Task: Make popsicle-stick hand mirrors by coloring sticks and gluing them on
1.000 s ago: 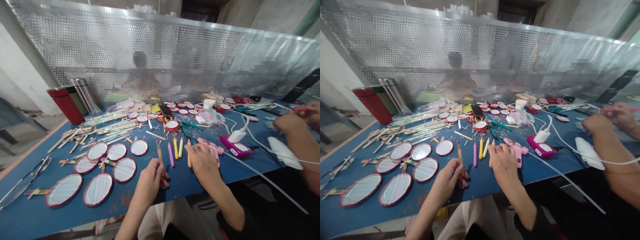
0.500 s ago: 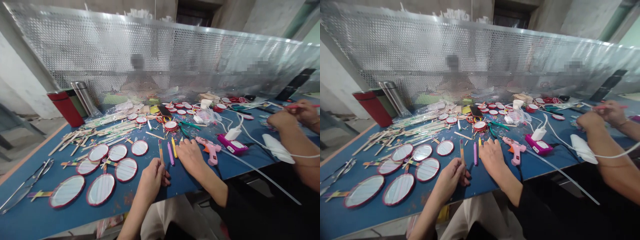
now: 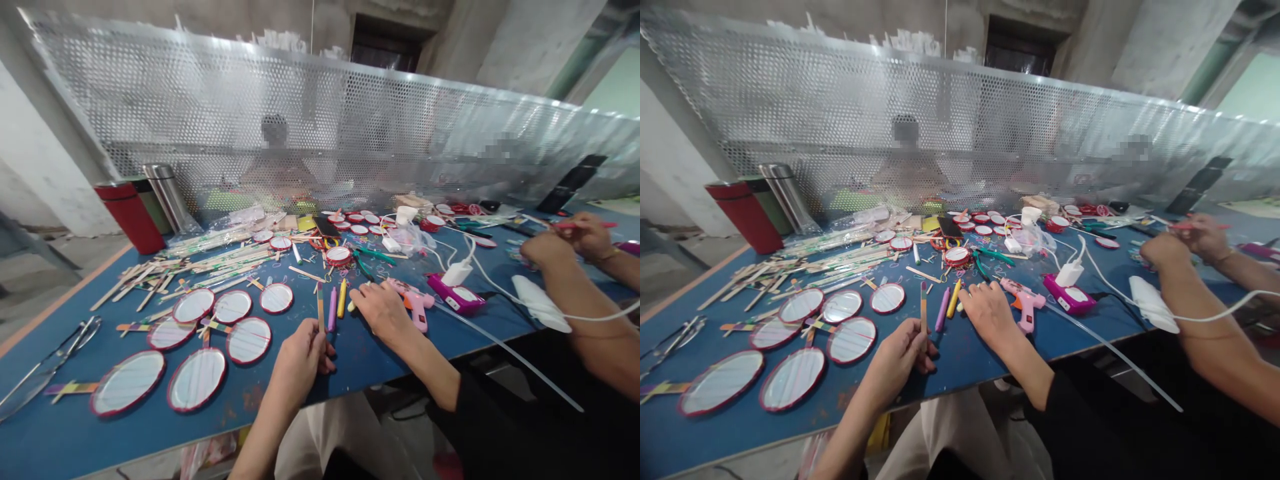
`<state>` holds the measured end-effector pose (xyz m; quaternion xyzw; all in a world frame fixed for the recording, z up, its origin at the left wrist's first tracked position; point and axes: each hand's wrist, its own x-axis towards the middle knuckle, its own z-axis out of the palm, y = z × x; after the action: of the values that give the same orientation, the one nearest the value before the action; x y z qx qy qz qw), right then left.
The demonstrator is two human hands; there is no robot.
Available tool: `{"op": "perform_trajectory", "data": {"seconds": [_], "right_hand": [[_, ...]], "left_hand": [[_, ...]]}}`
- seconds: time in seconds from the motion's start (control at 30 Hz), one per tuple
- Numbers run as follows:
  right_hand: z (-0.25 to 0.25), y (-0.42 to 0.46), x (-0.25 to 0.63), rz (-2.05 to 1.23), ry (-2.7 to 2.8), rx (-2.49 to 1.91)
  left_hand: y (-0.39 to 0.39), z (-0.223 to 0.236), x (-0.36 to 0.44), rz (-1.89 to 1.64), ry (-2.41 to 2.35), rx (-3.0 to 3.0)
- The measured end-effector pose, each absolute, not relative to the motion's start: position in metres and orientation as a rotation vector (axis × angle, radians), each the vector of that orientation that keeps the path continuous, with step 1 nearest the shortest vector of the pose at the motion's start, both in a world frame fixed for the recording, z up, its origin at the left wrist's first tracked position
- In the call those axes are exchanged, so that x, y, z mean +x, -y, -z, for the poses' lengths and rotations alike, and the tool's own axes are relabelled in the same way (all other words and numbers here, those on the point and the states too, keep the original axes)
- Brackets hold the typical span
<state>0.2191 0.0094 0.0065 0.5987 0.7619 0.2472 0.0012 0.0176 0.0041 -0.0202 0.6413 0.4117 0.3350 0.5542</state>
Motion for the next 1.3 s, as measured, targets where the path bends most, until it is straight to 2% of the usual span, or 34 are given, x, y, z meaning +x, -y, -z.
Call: {"op": "perform_trajectory", "data": {"seconds": [0.37, 0.77, 1.3], "right_hand": [[-0.006, -0.007, 0.221, -0.771, -2.457, 1.829], [0.006, -0.008, 0.18, -0.871, -2.578, 1.697], [0.012, 0.002, 0.201, -1.026, -2.687, 1.547]], "left_hand": [[-0.003, 0.019, 0.019, -0.819, -0.966, 1.456], [-0.004, 0.021, 0.02, -0.804, -0.974, 1.463], [-0.003, 0.02, 0.02, -0.815, -0.973, 1.467]]}}
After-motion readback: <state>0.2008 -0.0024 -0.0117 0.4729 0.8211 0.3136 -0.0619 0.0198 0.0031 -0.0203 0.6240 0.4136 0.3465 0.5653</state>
